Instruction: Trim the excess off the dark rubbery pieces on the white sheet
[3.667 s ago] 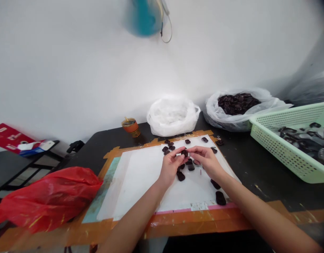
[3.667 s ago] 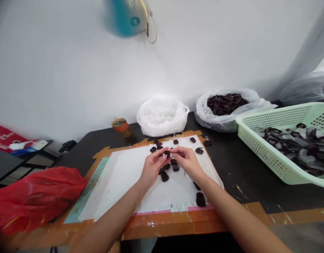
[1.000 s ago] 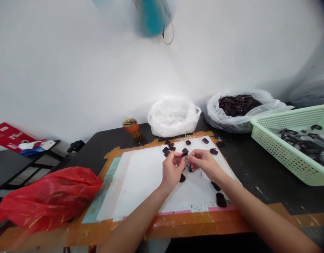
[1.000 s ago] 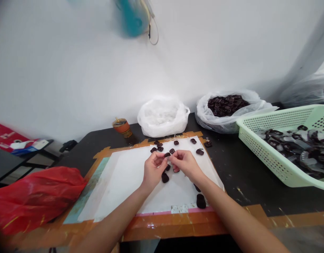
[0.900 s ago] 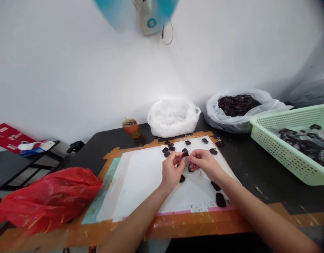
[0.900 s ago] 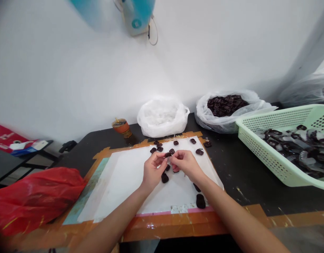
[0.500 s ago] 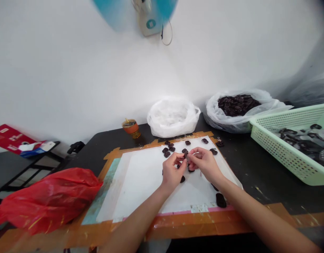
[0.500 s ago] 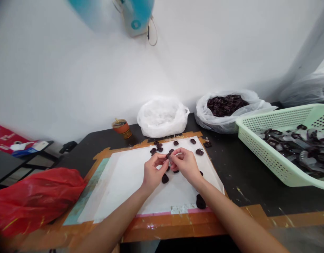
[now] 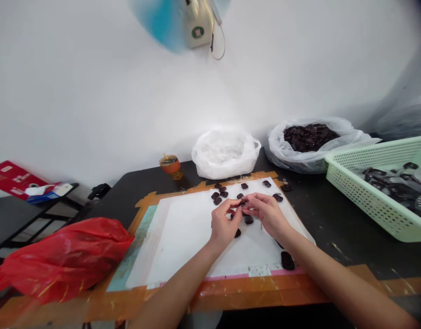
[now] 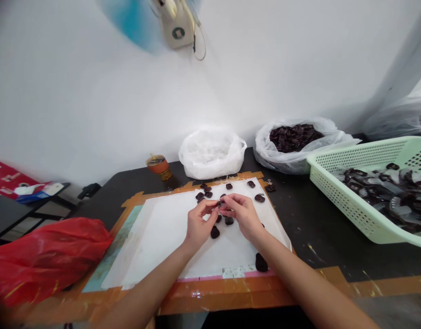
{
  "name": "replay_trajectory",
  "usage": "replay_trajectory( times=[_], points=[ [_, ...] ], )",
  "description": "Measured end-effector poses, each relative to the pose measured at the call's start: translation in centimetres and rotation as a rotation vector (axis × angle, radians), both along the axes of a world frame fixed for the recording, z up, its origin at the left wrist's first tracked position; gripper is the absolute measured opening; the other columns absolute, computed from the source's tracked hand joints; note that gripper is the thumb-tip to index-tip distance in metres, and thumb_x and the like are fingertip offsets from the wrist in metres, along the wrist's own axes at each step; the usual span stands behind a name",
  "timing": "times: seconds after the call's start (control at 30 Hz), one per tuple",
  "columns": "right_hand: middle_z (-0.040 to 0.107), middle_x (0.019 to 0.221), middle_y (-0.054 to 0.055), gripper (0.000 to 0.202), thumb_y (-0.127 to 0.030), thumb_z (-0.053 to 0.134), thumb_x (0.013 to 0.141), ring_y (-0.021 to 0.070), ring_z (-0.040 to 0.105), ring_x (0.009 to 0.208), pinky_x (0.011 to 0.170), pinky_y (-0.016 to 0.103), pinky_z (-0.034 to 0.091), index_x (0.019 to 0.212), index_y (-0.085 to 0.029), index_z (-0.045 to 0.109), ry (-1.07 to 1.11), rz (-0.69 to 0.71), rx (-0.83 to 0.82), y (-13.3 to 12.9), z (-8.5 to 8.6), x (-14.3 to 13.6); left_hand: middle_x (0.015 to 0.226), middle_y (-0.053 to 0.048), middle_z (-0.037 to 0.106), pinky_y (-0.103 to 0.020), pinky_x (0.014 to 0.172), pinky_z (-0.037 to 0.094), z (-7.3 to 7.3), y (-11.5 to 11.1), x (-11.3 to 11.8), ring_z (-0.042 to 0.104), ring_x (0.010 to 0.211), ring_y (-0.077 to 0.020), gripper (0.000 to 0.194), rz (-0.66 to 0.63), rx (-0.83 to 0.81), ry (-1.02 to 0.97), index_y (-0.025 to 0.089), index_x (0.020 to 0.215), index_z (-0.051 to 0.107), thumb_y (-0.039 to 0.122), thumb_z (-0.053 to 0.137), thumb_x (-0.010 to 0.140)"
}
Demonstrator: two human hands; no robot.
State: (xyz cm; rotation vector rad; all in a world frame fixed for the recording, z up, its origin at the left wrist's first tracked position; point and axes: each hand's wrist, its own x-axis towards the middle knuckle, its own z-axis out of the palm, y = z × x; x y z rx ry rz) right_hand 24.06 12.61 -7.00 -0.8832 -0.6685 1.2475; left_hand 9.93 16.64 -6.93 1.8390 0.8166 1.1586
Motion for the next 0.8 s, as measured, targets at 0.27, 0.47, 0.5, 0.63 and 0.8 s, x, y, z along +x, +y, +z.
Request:
replay_trajectory(
  times=[0.27,0.47,0.5,0.63,0.8],
  points=[
    [0.062,0.077,0.002,0.026,-0.035,0.077,0.070,0.0135,0.062,0.075,0.077,0.028,0.052,0.077,-0.015,0.063,-0.091,-0.011,0.036,-0.02,-0.07,-0.33,0.083,-0.005,0.065,-0.023,0.065,0.051,-0.24,0.06,0.31,0.063,0.071,-0.0134,0.016,0.013,-0.206,-0.110,0.016,0.091,0.059,0.026,0.064,0.079],
    [0.063,0.073,0.003,0.028,-0.038,0.076,0.069,0.0142,0.061,0.067,0.069,0.027,0.052,0.077,-0.014,0.063,-0.270,-0.066,0.005,-0.08,0.15,-0.37,0.083,-0.005,0.065,-0.023,0.064,0.051,-0.33,0.13,0.37,0.062,0.071,-0.0133,0.018,0.013,-0.213,-0.117,0.015,0.092,0.060,0.026,0.064,0.079],
    [0.062,0.071,0.003,0.028,-0.038,0.075,0.069,0.0139,0.060,0.065,0.066,0.026,0.051,0.076,-0.014,0.063,-0.311,-0.084,0.007,-0.13,0.28,-0.41,0.084,-0.005,0.065,-0.023,0.064,0.051,-0.34,0.17,0.37,0.062,0.072,-0.0134,0.018,0.017,-0.205,-0.110,0.015,0.093,0.060,0.026,0.064,0.079],
    [0.060,0.069,0.002,0.025,-0.038,0.071,0.073,0.0129,0.057,0.062,0.060,0.024,0.048,0.076,-0.015,0.060,-0.410,-0.139,0.052,-0.20,0.65,-0.58,0.088,-0.006,0.066,-0.024,0.067,0.051,-0.36,0.19,0.33,0.062,0.074,-0.0142,0.018,0.020,-0.157,-0.074,0.015,0.094,0.062,0.027,0.064,0.080],
    [0.061,0.073,0.002,0.026,-0.036,0.072,0.071,0.0135,0.057,0.064,0.059,0.025,0.048,0.081,-0.017,0.058,-0.370,-0.148,0.064,-0.06,0.59,-0.62,0.089,-0.006,0.066,-0.025,0.068,0.051,-0.14,0.06,0.24,0.063,0.077,-0.0153,0.017,0.002,-0.119,-0.057,0.016,0.095,0.063,0.026,0.062,0.081]
  ],
)
